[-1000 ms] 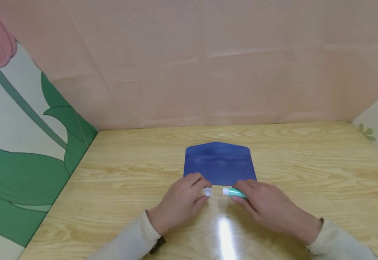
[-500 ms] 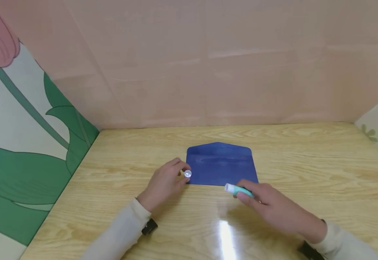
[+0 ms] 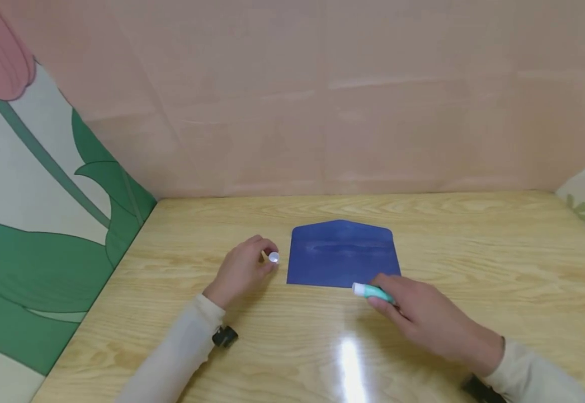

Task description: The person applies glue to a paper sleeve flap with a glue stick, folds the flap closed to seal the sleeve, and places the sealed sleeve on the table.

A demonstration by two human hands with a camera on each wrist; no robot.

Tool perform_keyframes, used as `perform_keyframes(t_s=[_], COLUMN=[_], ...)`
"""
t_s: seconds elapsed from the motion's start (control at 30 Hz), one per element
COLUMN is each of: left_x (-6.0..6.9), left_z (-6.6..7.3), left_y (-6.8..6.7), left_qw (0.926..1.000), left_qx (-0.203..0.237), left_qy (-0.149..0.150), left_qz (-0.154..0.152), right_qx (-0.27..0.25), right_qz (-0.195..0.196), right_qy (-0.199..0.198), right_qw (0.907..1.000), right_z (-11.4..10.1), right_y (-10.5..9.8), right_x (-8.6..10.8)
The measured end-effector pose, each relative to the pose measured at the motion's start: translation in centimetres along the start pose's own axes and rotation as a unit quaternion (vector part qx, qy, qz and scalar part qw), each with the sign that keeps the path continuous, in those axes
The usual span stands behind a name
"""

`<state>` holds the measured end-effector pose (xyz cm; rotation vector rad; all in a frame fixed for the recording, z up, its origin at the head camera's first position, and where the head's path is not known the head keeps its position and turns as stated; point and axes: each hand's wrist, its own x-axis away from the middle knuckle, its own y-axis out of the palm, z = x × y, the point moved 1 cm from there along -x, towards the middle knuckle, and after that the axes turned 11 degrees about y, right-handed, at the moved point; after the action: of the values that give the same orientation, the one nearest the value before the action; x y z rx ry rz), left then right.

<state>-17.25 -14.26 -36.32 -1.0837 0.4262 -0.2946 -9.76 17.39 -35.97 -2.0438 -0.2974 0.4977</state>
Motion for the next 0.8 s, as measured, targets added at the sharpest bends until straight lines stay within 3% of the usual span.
perform_keyframes(t_s=[0.1, 0.33, 0.5, 0.6, 0.8], left_x=[0.0, -0.3, -0.5, -0.5, -0.5], left_z=[-0.8, -2.1, -2.4, -2.3, -1.9], left_y=[-0.1, 0.0, 0.3, 0.5, 0.6], left_qw=[0.9998, 0.9986, 0.9954, 0.9949, 0.9961], left_qx=[0.008, 0.014, 0.038, 0.037, 0.016], left_qy=[-0.016, -0.048, -0.073, -0.070, -0.060], left_qz=[0.000, -0.015, -0.049, -0.063, -0.064], right_qx=[0.013, 0.010, 0.011, 0.011, 0.010], right_qz=[0.012, 0.005, 0.015, 0.017, 0.014], right_qy=[-0.020, -0.009, -0.023, -0.028, -0.030], right_qw=[0.9996, 0.9999, 0.9996, 0.9994, 0.9994], right_z=[0.0, 0.0, 0.0, -0.1, -0.1], right_y=[0.2, 0.4, 0.4, 0.4, 0.4], right_x=[0.0, 0.2, 0.2, 0.3, 0.3])
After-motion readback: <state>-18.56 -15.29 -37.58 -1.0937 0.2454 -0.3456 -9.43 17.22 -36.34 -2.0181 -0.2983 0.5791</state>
